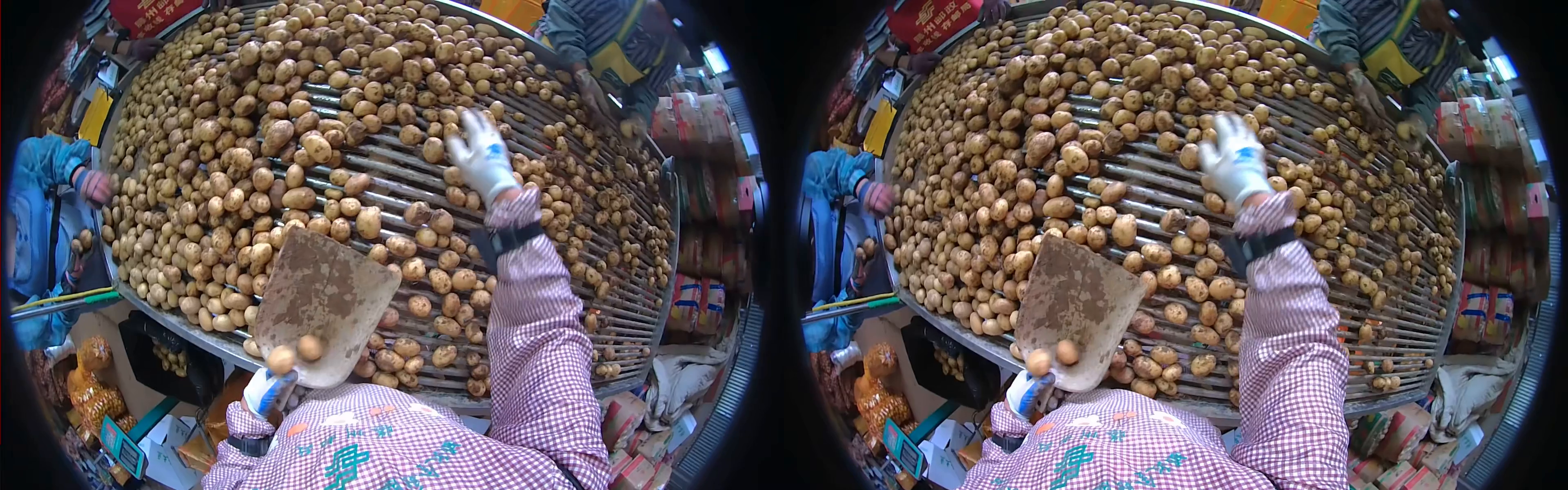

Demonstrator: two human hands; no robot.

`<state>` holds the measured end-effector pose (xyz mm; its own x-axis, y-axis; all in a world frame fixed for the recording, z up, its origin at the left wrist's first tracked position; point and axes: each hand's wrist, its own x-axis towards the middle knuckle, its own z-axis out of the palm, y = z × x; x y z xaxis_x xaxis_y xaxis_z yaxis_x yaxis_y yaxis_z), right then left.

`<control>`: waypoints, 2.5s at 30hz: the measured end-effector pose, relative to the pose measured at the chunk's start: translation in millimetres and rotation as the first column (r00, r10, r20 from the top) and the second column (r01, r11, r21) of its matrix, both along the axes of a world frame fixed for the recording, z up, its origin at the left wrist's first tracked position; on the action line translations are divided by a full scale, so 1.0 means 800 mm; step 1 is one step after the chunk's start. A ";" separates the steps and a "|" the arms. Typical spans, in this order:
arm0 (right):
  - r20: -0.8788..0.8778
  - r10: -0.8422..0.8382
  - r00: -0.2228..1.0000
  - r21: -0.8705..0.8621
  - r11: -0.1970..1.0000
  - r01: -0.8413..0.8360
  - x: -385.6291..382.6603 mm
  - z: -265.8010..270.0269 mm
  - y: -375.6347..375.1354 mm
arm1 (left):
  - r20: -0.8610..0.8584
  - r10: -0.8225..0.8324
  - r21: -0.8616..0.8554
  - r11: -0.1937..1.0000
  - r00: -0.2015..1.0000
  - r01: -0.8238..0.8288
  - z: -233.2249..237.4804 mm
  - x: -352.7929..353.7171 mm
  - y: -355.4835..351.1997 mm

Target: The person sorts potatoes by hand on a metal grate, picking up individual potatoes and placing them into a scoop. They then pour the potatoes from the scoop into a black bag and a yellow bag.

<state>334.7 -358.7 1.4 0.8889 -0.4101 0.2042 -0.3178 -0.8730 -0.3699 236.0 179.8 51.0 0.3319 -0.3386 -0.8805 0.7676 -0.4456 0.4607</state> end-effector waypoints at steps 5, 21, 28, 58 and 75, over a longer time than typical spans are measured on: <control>-0.471 -0.134 0.872 -0.082 0.991 0.108 0.015 -0.047 -0.066 | -0.127 0.140 -0.060 0.987 0.982 -0.149 -0.021 -0.011 0.015; -0.111 -0.038 0.993 -0.054 0.998 0.032 0.033 -0.024 0.017 | -0.036 0.077 -0.060 0.995 0.996 -0.079 -0.006 -0.007 0.000; -0.108 -0.172 0.979 0.100 0.978 0.183 0.042 -0.044 0.022 | -0.052 0.156 -0.018 0.987 0.986 -0.157 -0.003 -0.010 -0.008; -0.145 -0.127 0.981 0.197 0.968 0.154 0.021 -0.041 -0.030 | -0.128 0.213 -0.075 0.972 0.969 -0.223 -0.023 -0.017 0.009; 0.062 0.097 0.993 -0.102 0.991 -0.091 -0.090 0.080 0.064 | -0.066 0.206 -0.051 0.976 0.976 -0.210 0.000 -0.018 -0.016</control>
<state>262.3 -307.2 65.6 0.9056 -0.3002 0.2995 -0.2102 -0.9312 -0.2977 221.6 167.2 50.8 0.3475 -0.3180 -0.8821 0.8676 -0.2478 0.4311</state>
